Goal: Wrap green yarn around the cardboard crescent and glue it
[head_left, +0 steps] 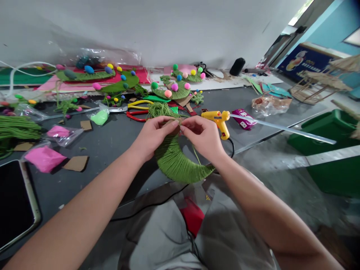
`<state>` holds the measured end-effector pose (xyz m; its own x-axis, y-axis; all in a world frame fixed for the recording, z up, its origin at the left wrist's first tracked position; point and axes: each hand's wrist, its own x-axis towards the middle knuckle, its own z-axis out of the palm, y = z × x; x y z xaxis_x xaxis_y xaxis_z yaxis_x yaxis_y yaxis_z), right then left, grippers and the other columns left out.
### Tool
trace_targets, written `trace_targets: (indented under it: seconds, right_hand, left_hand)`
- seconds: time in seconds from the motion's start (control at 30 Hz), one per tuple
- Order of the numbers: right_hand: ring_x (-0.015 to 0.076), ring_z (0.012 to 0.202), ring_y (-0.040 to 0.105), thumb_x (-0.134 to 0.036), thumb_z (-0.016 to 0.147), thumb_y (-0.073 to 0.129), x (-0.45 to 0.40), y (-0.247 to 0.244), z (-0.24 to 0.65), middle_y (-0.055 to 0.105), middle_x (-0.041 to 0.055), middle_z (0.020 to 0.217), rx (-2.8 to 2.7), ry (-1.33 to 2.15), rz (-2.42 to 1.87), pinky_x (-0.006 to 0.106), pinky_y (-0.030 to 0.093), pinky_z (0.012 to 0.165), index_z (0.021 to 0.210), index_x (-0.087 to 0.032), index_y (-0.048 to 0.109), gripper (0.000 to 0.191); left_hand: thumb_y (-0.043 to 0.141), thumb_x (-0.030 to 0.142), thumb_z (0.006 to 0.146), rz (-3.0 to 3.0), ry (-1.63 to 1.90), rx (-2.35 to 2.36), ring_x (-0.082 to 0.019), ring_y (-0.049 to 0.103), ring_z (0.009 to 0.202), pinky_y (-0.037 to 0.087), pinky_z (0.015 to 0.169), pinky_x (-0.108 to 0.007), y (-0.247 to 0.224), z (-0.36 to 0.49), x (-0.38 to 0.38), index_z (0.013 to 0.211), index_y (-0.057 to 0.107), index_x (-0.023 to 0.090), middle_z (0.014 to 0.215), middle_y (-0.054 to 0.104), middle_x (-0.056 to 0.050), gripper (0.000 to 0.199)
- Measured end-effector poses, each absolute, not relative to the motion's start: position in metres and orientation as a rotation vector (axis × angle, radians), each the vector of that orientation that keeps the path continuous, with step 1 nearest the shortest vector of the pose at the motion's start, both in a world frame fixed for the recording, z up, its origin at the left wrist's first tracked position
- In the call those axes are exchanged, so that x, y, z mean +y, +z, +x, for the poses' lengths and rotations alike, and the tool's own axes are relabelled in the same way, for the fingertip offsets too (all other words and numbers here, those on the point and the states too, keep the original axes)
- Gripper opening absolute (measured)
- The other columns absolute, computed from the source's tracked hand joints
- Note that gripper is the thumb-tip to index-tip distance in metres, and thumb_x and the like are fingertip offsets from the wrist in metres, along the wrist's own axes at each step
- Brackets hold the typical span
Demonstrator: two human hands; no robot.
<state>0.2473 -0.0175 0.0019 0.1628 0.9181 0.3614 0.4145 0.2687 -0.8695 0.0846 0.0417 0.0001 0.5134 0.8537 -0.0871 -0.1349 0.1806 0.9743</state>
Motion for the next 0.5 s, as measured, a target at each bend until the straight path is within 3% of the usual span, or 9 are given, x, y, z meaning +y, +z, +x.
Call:
trace_targets:
  seconds: [0.27, 0.5]
  right_hand:
    - [0.0136, 0.071, 0.067, -0.020, 0.083, 0.066, -0.0209, 0.0053, 0.2412, 0.071, 0.0015, 0.080, -1.435, 0.610, -1.330, 0.028, 0.055, 0.069, 0.089, -0.017, 0.069, 0.007]
    - [0.0084, 0.057, 0.058, -0.027, 0.083, 0.069, -0.0194, 0.0104, 0.2503, 0.067, 0.0012, 0.087, -1.389, 0.895, -1.383, 0.024, 0.048, 0.053, 0.093, -0.018, 0.063, 0.015]
  left_hand:
    - [0.076, 0.047, 0.078, 1.268, 0.989, 0.873, -0.014, 0.059, 0.075, 0.045, 0.066, -0.023, -0.0026, 0.0842, 0.0447, 0.087, 0.076, 0.019, 0.082, 0.071, -0.002, 0.030]
    - [0.075, 0.043, 0.079, 1.274, 0.976, 0.861, -0.014, 0.061, 0.073, 0.047, 0.063, -0.022, 0.0006, 0.0824, 0.0453, 0.086, 0.075, 0.019, 0.080, 0.070, -0.001, 0.025]
